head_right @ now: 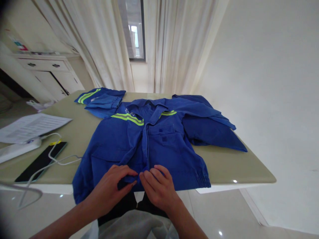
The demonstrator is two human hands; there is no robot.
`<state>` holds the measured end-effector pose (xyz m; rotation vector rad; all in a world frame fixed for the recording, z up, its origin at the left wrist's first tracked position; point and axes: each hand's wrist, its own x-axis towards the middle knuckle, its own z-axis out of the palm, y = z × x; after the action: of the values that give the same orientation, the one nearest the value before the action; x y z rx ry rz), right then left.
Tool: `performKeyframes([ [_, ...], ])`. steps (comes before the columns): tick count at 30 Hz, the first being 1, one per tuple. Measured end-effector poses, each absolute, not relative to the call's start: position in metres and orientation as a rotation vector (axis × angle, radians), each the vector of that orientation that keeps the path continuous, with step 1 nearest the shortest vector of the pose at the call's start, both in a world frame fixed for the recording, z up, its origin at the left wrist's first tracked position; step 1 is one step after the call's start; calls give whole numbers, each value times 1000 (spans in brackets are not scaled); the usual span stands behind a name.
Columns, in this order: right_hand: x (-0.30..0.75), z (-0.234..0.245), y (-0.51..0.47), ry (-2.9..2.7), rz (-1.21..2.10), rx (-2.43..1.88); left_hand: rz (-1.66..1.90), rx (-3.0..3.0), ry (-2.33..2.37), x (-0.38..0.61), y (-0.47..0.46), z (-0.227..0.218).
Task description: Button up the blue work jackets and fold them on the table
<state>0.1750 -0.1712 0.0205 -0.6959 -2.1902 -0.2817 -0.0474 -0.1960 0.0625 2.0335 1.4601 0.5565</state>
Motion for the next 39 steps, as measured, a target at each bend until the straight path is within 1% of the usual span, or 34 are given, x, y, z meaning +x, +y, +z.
performKeyframes([
  [4,173,19,-168,-2164,-198,-714,586,2059,1439,-44,-197,62],
  [11,172,24,-161,-2180,178,-728,613,1894,1281,-58,-192,72],
  [20,170,28,-157,-2113,361,-757,686,1582,1263,-54,-176,70],
  [27,173,37,-154,-2136,740,-851,790,1499,1302,-52,-169,59],
  [33,172,36,-151,-2155,711,-869,743,1636,1383,-49,-170,64],
  [39,173,35,-154,-2234,451,-908,673,1685,1363,-50,-177,67],
])
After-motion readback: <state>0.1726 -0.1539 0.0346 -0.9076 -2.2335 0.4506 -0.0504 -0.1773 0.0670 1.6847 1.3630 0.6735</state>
